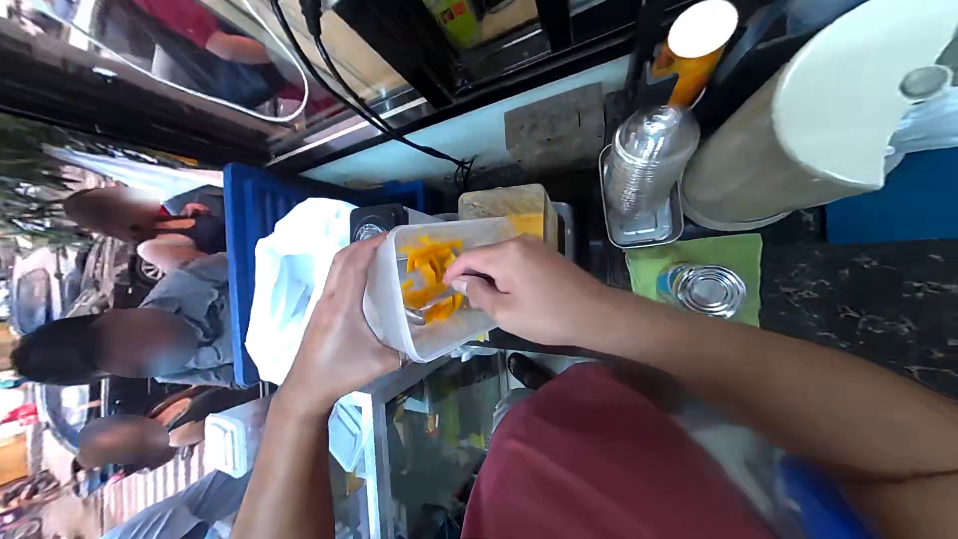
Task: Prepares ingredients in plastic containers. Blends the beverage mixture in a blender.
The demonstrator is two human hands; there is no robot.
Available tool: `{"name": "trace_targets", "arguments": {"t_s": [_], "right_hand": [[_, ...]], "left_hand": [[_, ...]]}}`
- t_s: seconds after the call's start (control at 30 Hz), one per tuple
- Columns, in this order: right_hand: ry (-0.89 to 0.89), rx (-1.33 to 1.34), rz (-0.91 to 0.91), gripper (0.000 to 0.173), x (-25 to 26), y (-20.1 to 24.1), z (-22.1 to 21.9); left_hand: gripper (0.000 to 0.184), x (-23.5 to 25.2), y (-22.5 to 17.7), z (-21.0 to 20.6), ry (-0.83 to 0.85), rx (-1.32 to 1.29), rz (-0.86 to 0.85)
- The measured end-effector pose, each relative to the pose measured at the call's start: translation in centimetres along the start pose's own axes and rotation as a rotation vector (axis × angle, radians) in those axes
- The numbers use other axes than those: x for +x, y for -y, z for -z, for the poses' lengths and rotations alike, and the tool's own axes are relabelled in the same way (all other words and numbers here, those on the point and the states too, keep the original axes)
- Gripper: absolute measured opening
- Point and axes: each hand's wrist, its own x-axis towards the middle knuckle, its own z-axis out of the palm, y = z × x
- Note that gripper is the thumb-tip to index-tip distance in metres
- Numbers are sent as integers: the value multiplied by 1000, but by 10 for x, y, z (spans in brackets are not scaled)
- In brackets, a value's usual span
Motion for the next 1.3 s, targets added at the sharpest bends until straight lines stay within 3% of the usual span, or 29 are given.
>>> {"name": "trace_targets", "arguments": {"t_s": [0.2, 0.33, 0.53, 0.7, 0.77, 1.07, 1.3], "right_hand": [[-66, -43, 10, 18, 0, -15, 21], [109, -111, 38, 17, 7, -29, 9], [-98, -99, -8, 19, 3, -41, 31], [24, -90, 31, 18, 11, -41, -2], [-35, -126, 31, 19, 14, -52, -5], [-167, -52, -51, 17, -9, -52, 63], [-136, 182, -26, 19, 12, -44, 0]], "left_hand": [[121, 14, 2, 10, 61, 50, 54], [123, 28, -8, 13, 133, 85, 95], [121, 26, 0, 12, 153, 65, 124], [123, 31, -11, 12, 156, 126, 126], [123, 31, -14, 12, 157, 159, 126], [122, 15, -15, 10, 125, 215, 154], [122, 9, -16, 3, 114, 178, 158]]}}
